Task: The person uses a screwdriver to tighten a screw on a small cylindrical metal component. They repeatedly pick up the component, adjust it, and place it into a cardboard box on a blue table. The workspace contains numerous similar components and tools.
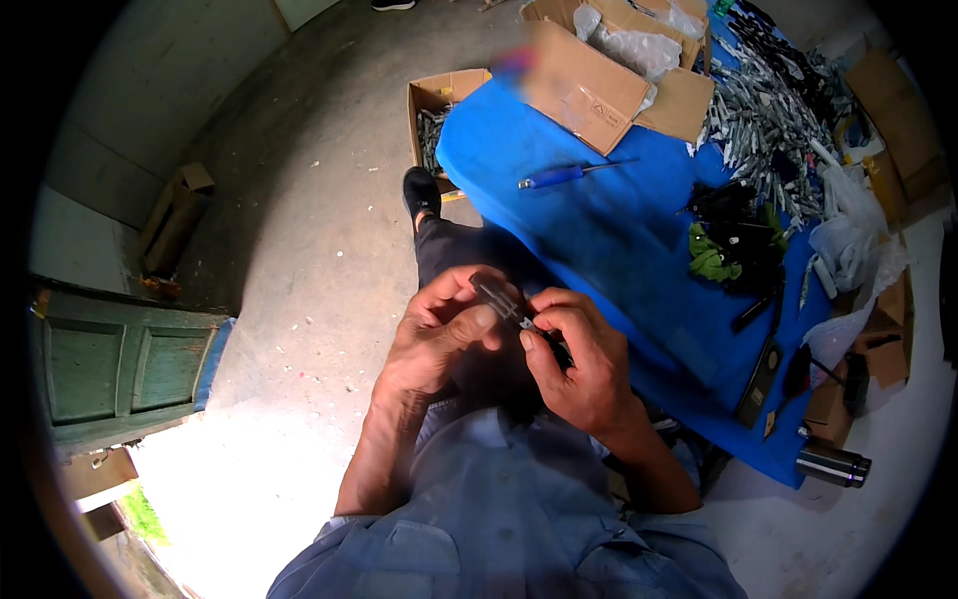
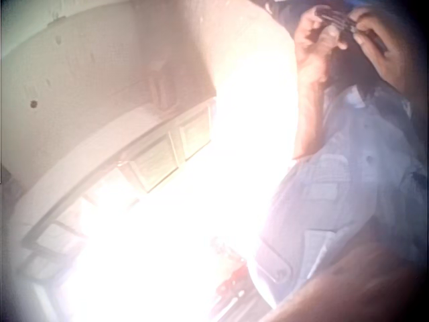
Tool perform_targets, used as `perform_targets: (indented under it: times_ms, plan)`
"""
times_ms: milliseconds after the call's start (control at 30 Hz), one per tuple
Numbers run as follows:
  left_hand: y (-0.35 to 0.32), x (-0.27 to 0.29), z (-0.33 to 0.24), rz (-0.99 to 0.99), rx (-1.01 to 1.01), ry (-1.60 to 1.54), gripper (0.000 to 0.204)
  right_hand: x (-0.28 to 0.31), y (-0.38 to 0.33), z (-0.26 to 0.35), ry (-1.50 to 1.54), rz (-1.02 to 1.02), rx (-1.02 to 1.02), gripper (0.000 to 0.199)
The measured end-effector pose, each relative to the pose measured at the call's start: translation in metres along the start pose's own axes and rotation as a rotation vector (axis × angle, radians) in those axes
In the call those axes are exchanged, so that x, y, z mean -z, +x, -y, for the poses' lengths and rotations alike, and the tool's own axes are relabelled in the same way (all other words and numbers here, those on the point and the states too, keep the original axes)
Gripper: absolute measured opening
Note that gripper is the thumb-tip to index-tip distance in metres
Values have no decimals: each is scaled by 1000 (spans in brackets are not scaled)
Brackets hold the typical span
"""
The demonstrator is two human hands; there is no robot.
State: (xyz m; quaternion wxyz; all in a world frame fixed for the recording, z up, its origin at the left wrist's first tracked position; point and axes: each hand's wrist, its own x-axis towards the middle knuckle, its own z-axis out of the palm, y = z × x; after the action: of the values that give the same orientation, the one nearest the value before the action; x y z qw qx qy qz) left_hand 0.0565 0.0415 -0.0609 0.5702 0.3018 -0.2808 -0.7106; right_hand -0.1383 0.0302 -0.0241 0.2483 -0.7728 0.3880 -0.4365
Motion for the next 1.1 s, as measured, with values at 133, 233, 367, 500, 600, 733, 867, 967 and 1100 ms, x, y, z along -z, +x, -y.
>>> perform_targets:
  times_ms: [133, 233, 367, 500, 600, 733, 867, 967, 1100]
  plan:
    - [0, 5, 2, 10, 16, -27, 41, 3, -1, 0, 4, 5, -4, 19]
    - [0, 5, 2, 11, 31, -41, 42, 4, -2, 0, 0, 13, -10, 19]
    - [1, 2, 4, 6, 14, -35, 41, 4, -4, 1, -15, 13, 2, 20]
    - [3, 3, 4, -14, 21, -43, 41, 4, -4, 4, -22, -3, 7, 21]
    - [3, 6, 5, -17, 19, -53, 41, 3, -6, 2, -20, -4, -3, 22]
    - [3, 6, 6, -18, 16, -48, 41, 5, -8, 2, -8, -5, -29, 20]
    - [3, 5, 5, -28, 20, -49, 42, 12, -15, 5, 40, 1, -125, 19]
    - [4, 6, 3, -45, 37, -40, 42, 19, -18, 0, 51, -13, -163, 17]
    - [6, 6, 4, -55, 40, -22, 42, 28, -26, -3, 350, -37, -416, 14]
